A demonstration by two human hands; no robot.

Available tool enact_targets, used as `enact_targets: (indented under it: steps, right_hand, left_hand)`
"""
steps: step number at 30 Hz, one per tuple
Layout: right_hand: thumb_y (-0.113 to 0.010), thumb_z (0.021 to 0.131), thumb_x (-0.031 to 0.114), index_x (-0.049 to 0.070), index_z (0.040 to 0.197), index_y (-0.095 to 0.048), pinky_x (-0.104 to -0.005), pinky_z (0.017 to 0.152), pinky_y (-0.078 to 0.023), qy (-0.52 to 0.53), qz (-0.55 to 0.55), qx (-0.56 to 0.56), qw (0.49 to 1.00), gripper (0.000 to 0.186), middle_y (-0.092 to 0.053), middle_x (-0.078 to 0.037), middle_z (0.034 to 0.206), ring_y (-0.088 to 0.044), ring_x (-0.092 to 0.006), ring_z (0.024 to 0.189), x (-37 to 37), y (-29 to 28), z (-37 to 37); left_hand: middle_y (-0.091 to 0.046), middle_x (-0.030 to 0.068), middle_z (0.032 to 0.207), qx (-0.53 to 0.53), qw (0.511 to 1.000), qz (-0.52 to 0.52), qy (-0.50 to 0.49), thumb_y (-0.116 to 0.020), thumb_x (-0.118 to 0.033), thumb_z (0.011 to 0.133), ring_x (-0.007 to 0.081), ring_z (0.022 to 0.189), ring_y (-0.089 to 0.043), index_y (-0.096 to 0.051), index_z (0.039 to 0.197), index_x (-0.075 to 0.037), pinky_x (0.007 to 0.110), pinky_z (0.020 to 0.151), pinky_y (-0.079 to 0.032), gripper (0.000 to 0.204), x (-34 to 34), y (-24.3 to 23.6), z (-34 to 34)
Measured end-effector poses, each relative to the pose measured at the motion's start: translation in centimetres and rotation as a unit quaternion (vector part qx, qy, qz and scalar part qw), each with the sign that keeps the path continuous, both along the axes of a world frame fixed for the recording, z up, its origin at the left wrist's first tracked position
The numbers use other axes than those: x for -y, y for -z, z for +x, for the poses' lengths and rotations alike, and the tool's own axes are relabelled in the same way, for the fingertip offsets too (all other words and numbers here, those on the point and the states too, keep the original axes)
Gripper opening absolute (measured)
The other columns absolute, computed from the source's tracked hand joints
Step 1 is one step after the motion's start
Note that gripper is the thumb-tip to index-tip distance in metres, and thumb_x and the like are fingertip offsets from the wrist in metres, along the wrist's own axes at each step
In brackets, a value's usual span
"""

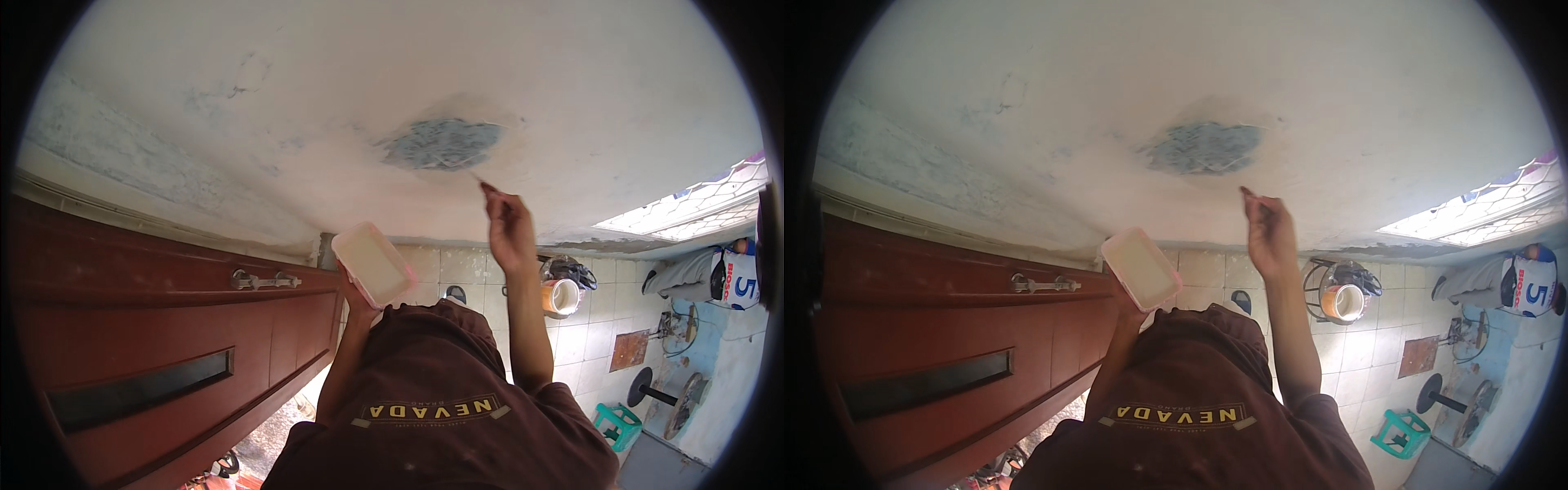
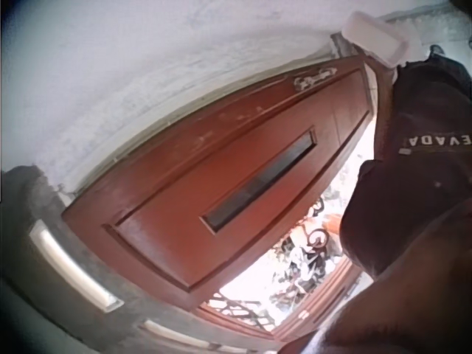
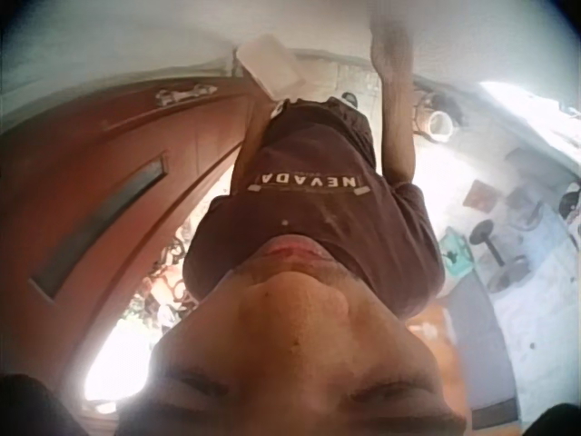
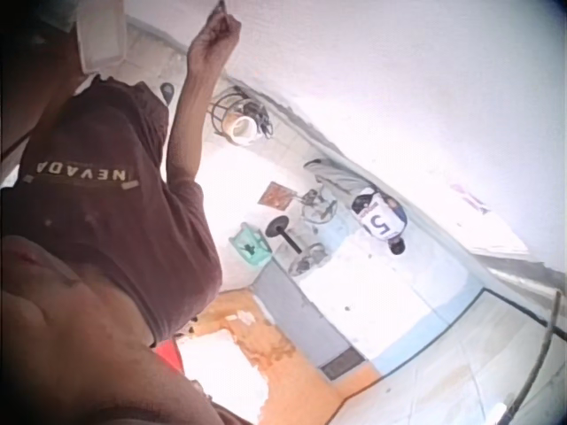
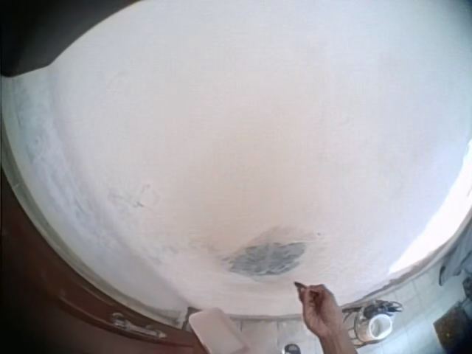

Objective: The person applies a patching compound to a blue-stained area on a white wall using a plastic spreader.

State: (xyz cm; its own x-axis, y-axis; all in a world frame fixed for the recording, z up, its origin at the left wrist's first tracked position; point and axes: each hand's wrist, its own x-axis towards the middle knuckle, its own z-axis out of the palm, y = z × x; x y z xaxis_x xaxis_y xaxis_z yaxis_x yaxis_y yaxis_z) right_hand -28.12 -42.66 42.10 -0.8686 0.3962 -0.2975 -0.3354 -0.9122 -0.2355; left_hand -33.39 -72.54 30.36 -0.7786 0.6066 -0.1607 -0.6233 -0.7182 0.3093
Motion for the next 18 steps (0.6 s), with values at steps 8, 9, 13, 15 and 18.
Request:
enact_targets:
  steps: [8, 9, 13, 15, 18]
  right_hand:
    - [-0.051, 0.097, -0.005, -0.023, 0.107, -0.053, -0.0254, 0.098, -0.061, -0.010, -0.037, -0.065, 0.997, 0.021, -0.063, -0.028, 0.112, -0.067, -0.0275, 0.105, -1.4, -5.5, -4.4]
    - [-0.049, 0.101, -0.001, -0.022, 0.116, -0.053, -0.0255, 0.092, -0.063, 0.010, -0.005, -0.040, 0.999, 0.026, -0.064, -0.027, 0.113, -0.069, -0.0243, 0.099, -1.1, -7.3, -3.3]
    - [-0.055, 0.098, 0.003, -0.010, 0.109, -0.062, -0.0298, 0.077, -0.062, 0.026, 0.213, 0.029, 0.976, 0.018, -0.068, -0.018, 0.111, -0.069, -0.0226, 0.094, -0.4, -7.4, 3.0]
    - [-0.056, 0.100, 0.007, -0.007, 0.111, -0.063, -0.0328, 0.070, -0.061, 0.032, 0.381, 0.201, 0.902, 0.019, -0.069, -0.016, 0.109, -0.070, -0.0222, 0.090, 0.4, -5.7, 4.8]
    - [-0.054, 0.101, 0.007, -0.010, 0.114, -0.061, -0.0350, 0.064, -0.060, 0.095, 0.712, 0.334, 0.611, 0.022, -0.067, -0.016, 0.103, -0.069, -0.0256, 0.082, 0.9, -4.7, 5.1]
  left_hand:
    - [-0.062, 0.0057, 0.132, 0.016, 0.996, -0.083, -0.042, -0.037, -0.076, 0.097, 0.0327, 0.115, -0.066, -0.044, 0.151, -0.020, 0.057, 0.088, -0.058, 0.078, -0.6, 2.4, -0.2]
    - [-0.062, 0.0055, 0.132, 0.003, 0.995, -0.089, -0.042, -0.037, -0.076, 0.097, 0.0324, 0.115, -0.066, -0.044, 0.150, -0.020, 0.057, 0.088, -0.058, 0.078, -0.3, 3.2, -0.1]
    - [-0.061, 0.0075, 0.131, -0.263, 0.899, -0.328, -0.122, -0.036, -0.077, 0.097, 0.0316, 0.112, -0.066, -0.046, 0.149, -0.020, 0.056, 0.084, -0.059, 0.078, -2.4, 0.0, 1.1]
    - [-0.061, 0.0098, 0.130, -0.112, 0.969, -0.205, -0.078, -0.035, -0.079, 0.096, 0.0322, 0.109, -0.067, -0.046, 0.148, -0.019, 0.054, 0.079, -0.060, 0.079, -2.1, 0.8, 0.5]
    - [-0.061, 0.0127, 0.130, 0.019, 0.998, -0.059, 0.007, -0.034, -0.081, 0.095, 0.0343, 0.103, -0.068, -0.046, 0.147, -0.020, 0.052, 0.071, -0.061, 0.081, -1.2, 2.1, -0.1]
